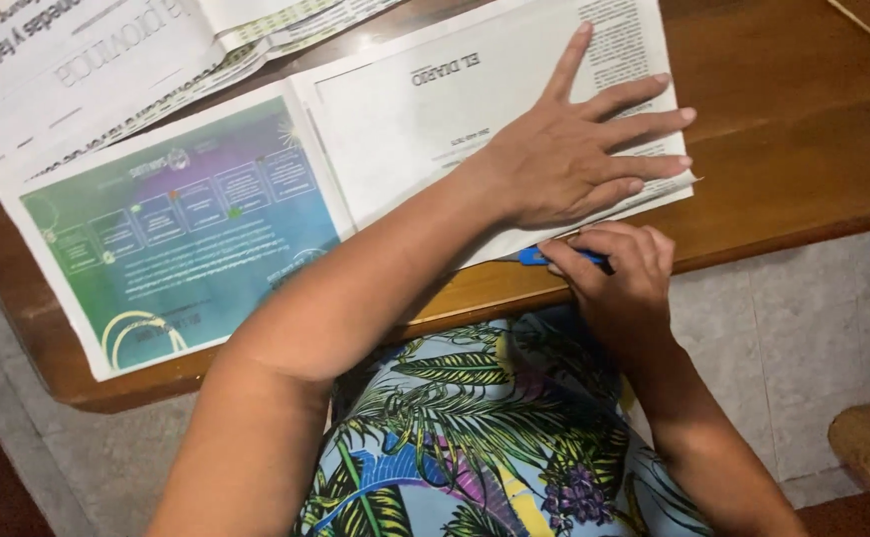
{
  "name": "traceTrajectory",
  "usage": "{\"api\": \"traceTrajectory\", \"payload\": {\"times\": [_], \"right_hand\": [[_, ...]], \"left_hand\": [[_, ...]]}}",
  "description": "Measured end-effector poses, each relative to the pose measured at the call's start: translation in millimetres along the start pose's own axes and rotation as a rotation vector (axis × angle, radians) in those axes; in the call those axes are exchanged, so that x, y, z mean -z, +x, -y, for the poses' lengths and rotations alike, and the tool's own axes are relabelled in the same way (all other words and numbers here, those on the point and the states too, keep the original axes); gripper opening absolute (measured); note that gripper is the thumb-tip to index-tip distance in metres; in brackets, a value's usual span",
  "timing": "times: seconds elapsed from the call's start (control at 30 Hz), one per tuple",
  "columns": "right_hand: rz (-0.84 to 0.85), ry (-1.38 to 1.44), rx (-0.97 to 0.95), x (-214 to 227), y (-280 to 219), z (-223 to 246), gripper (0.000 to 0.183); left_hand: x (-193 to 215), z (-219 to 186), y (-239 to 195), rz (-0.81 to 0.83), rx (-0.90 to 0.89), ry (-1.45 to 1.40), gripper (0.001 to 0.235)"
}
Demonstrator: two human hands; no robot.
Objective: Folding newspaper sheets and applying adhesive tape to prepare them for rolling into tubes.
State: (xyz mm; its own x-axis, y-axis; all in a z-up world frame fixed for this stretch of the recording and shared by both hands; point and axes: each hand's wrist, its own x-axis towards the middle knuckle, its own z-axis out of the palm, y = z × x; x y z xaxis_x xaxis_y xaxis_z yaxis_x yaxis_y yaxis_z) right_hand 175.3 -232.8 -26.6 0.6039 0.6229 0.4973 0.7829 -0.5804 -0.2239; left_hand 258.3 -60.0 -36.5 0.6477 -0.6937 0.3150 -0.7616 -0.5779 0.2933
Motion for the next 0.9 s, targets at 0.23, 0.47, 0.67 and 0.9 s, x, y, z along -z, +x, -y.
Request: {"api": "traceTrajectory", "payload": {"times": [0.23,0.47,0.67,0.9], "right_hand": [[0.073,0.068,0.018,10,7,4,0.013],[0.078,0.051,0.012,6,2,3,0.01],[0.116,0.065,0.02,4,-4,-3,0.014],[0.135,0.07,0.081,-3,-5,9,0.02]], "left_hand": [[21,-6,4,0.173,0.039,-0.128,0.046],[101,-17,-98,-0.021,-0.174,0.024,0.029],[105,-7,-176,0.204,-0.019,-0.041,0.043],[103,0,-188,0.19,-0.055,-0.092,0.044]]}}
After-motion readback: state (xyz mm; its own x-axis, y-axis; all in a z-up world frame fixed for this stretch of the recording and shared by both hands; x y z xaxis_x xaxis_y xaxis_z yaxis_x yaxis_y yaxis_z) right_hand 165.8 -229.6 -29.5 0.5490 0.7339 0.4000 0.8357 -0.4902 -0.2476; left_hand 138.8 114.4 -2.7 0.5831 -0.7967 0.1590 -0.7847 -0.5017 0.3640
